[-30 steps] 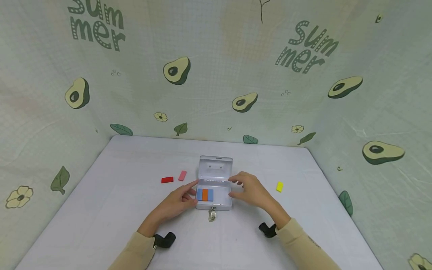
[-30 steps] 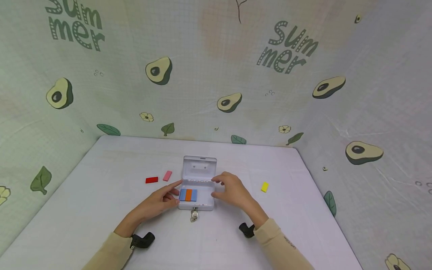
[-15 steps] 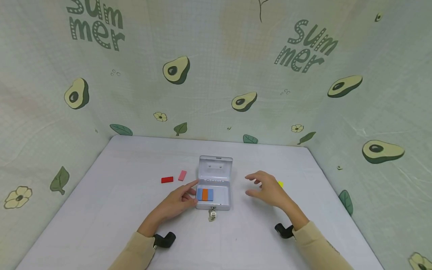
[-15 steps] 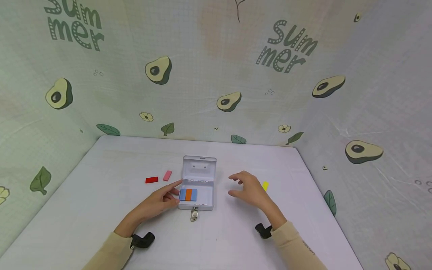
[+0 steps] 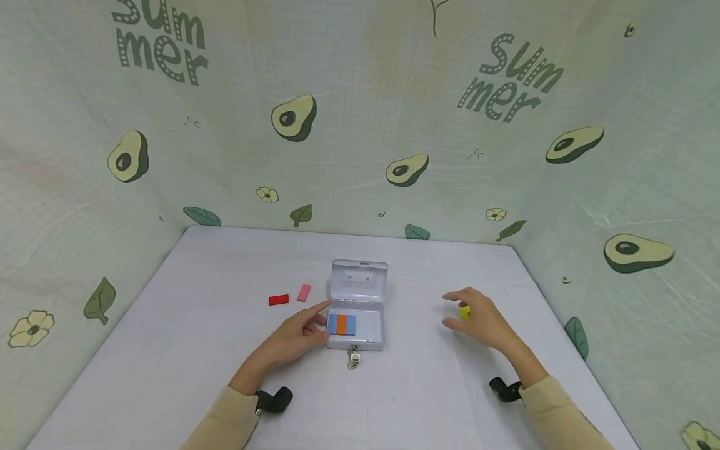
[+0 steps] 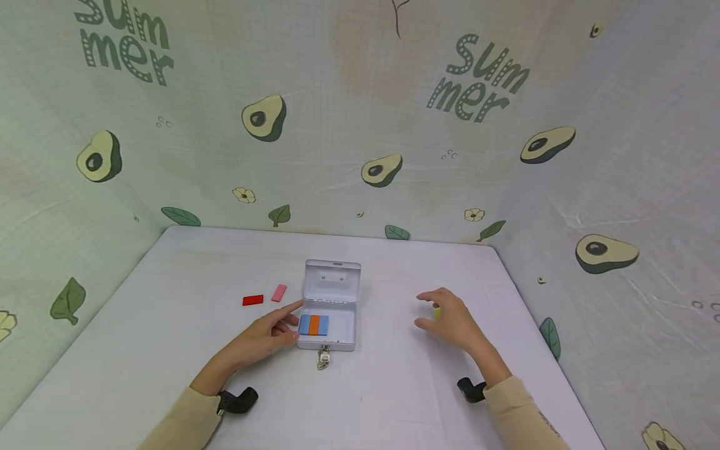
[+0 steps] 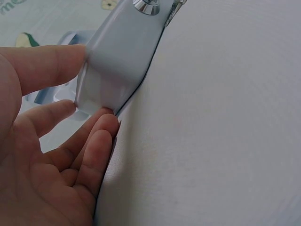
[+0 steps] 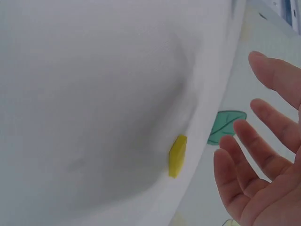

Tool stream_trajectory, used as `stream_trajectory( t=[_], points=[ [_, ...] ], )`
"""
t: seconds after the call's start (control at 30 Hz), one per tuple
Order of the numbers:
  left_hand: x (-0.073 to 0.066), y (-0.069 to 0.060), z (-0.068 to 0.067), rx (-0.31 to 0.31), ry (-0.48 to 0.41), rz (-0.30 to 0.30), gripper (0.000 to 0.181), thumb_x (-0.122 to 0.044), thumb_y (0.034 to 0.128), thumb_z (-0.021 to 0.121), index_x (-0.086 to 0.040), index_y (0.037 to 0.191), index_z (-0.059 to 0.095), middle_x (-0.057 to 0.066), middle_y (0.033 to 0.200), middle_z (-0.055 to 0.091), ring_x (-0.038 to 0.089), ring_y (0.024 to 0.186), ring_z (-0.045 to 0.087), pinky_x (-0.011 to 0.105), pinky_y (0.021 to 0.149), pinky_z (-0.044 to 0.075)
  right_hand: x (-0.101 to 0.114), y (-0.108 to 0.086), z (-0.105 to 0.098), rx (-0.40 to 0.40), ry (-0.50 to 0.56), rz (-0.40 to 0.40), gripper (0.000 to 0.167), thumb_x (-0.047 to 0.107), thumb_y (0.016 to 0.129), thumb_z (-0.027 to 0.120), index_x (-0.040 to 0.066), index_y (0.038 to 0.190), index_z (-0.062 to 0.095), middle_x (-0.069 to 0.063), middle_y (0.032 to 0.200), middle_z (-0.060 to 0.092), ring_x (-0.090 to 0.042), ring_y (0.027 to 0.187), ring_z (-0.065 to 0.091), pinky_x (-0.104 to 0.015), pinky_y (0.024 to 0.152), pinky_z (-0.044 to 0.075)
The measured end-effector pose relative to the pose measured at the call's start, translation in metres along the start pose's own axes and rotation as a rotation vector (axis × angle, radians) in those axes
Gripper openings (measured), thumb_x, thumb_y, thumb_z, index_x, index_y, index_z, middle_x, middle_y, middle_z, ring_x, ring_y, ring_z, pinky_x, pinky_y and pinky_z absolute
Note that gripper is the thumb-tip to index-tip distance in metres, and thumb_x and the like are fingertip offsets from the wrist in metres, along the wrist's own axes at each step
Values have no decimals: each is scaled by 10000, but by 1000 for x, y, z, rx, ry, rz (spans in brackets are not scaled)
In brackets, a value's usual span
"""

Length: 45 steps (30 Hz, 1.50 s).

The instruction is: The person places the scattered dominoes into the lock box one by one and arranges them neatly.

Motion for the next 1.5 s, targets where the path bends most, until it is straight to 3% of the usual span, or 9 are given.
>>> stream_trajectory(
  t=[0.43,0.83,1.5],
  points=[
    [2,-1,1,1,6,-8,700,-277,992,751,-245,1627,458,27,1312,642,168,1043,611,311,895,534,-35,-4,-8,-31,-52,41,528,205,843,914,16,1297,722,-195,1240,677,-386,1071,670,-550,878,552],
    [0,0,0,4,2,9,702,-279,989,759,-222,1623,464,40,1310,642,169,1035,607,332,893,536,-59,-4,-5,8,-55,83,566,225,848,907,-6,1320,697,-148,1150,694,-321,1028,637,-487,852,533],
    [-2,-1,-1,2,-1,-2,694,-263,994,742,-232,1627,457,39,1312,638,168,1041,599,329,906,525,-62,1,-7,41,-58,103,487,215,858,897,-18,1251,728,-146,1138,681,-276,972,595,-419,800,494]
  ],
)
Point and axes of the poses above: each hand's wrist, its own y-axis towards the middle knuckle, its own z-axis out of the palm, x = y × z, the point moved 2 cm from there along y, towards the middle knuckle
